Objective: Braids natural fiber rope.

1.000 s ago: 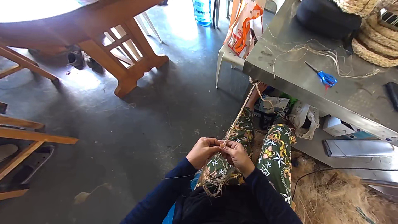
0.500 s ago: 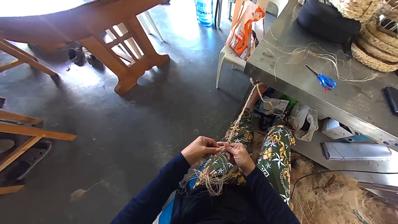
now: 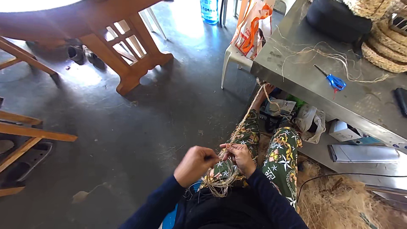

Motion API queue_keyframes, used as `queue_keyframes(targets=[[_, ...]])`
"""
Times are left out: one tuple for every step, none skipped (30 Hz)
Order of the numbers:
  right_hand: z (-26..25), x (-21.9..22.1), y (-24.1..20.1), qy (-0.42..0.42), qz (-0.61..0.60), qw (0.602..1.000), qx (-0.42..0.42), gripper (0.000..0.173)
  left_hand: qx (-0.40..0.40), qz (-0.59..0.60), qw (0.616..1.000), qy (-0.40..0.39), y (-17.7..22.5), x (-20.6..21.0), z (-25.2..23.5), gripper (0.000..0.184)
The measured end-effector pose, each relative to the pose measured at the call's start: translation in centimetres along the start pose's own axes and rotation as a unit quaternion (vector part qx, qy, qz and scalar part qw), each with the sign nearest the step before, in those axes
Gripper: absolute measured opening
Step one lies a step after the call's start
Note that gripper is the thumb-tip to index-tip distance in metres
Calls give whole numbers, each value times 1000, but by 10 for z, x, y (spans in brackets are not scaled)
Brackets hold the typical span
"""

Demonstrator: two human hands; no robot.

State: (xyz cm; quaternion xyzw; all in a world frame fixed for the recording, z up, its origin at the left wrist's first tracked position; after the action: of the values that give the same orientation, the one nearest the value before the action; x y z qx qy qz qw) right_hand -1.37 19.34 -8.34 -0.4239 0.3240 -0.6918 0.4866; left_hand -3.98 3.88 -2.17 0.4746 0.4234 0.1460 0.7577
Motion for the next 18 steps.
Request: queue_keyframes(targets=[[0, 1, 0, 3, 3, 1000, -4, 30, 29, -35, 999, 17, 5, 16, 8, 15], [0, 3, 0, 5, 8, 1000, -6, 30, 61, -80, 994, 44, 5, 35, 14, 16], [0, 3, 0, 9, 11, 1000, -8, 30, 96, -137, 983, 82, 3, 52, 21, 16], [0, 4, 1, 10, 10, 1000, -11, 30, 131, -196, 963, 128, -2, 66, 26, 17], [0, 3, 3, 11, 7, 1000, -15, 29, 152, -242, 945, 157, -10, 75, 30, 22], [0, 3, 3, 13, 4, 1000, -20, 29, 151, -271, 937, 161, -20, 78, 34, 28], [0, 3, 4, 12, 3, 1000, -26, 28, 124, -288, 939, 141, -31, 77, 39, 31], [1, 3, 3, 10, 5, 999, -30, 28, 77, -298, 945, 107, -43, 72, 45, 32], [1, 3, 2, 8, 6, 999, -34, 28, 26, -307, 948, 77, -58, 63, 52, 35], [1, 3, 1, 3, 6, 999, -35, 27, -16, -321, 945, 63, -76, 52, 60, 39], [1, 4, 0, 0, 3, 999, -33, 27, -46, -336, 938, 64, -95, 38, 69, 43], [1, 5, 0, -3, -2, 1000, -30, 27, -81, -350, 931, 66, -118, 22, 79, 46], [0, 6, 0, -6, -8, 1000, -26, 27, -134, -359, 922, 52, -146, 5, 91, 49], [0, 6, 0, -9, -13, 1000, -24, 28, -199, -367, 909, 22, -180, -12, 104, 50], [-1, 6, 0, -12, -16, 999, -25, 27, -281, -365, 887, -30, -219, -28, 119, 52], [-1, 6, 0, -14, -17, 999, -28, 27, -363, -358, 854, -103, -257, -42, 137, 56], [-2, 6, 0, -16, -15, 999, -33, 28, -426, -344, 814, -192, -280, -53, 152, 57], [-2, 5, 0, -17, -11, 999, -36, 28, -455, -313, 784, -283, -283, -61, 161, 58]])
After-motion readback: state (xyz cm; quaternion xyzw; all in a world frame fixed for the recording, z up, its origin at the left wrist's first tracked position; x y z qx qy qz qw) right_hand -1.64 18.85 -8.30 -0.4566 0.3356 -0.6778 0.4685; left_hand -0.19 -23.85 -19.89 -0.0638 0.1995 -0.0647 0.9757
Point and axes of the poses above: each hand's wrist, its own z-axis away from the middle knuckle, its own x-axis out of the palm, y = z × x, the point moved 6 cm from there along -z, towards the middle knuckle, and after that the axes turned 2 degrees about -z, right-handed, at the moved point
